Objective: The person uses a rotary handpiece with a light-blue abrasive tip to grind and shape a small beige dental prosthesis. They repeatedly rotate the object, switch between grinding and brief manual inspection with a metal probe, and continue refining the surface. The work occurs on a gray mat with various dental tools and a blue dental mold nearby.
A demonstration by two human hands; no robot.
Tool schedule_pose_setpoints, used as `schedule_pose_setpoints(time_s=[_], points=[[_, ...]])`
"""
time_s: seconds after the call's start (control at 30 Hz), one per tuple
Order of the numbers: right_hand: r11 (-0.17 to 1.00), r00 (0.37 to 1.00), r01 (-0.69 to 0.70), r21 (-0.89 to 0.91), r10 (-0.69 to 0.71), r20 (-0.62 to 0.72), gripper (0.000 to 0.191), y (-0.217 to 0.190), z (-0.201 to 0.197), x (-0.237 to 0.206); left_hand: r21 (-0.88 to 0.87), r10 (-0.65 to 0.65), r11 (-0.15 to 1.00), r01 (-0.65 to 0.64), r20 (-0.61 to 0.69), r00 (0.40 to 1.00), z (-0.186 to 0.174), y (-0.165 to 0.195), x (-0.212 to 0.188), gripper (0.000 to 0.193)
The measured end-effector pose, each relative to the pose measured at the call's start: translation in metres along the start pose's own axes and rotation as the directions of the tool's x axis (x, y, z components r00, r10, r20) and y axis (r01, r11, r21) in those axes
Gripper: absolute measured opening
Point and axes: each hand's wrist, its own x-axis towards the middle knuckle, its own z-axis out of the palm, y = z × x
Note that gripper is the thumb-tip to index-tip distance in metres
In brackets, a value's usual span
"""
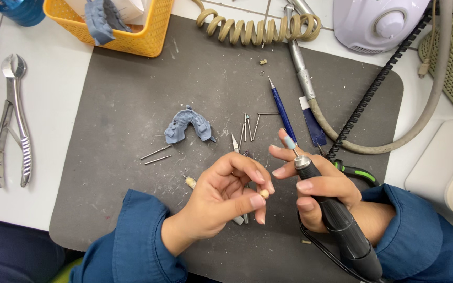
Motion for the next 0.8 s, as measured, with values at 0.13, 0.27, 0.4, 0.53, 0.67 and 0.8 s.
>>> schedule_pose_setpoints(time_s=[0.13,0.27,0.4,0.53,0.67,0.8], points=[[0.996,0.976,-0.068,-0.05,0.076,0.202,0.035,-0.004,-0.02,0.005,0.056,-0.018,0.998,0.017,0.01,1.0,-0.002,0.003,0.002,0.025],[0.998,0.989,-0.06,-0.007,0.06,0.135,0.038,0.005,-0.016,0.008,0.205,-0.02,0.979,0.007,0.062,0.998,-0.011,0.006,0.009,0.026],[0.999,0.993,-0.03,-0.034,0.034,0.111,0.038,0.011,-0.014,0.013,0.261,-0.012,0.965,-0.012,0.091,0.996,-0.014,0.008,0.012,0.025],[0.998,0.995,-0.007,-0.055,0.013,0.1,0.038,0.015,-0.015,0.017,0.285,-0.013,0.958,-0.015,0.094,0.995,-0.015,0.009,0.016,0.026],[0.995,0.991,0.02,-0.097,-0.007,0.13,0.039,0.016,-0.017,0.019,0.317,-0.009,0.948,-0.024,0.103,0.995,-0.017,0.011,0.018,0.024],[0.995,0.991,0.033,-0.098,-0.02,0.129,0.039,0.017,-0.017,0.022,0.329,0.0,0.944,-0.035,0.105,0.994,-0.017,0.012,0.02,0.023]])
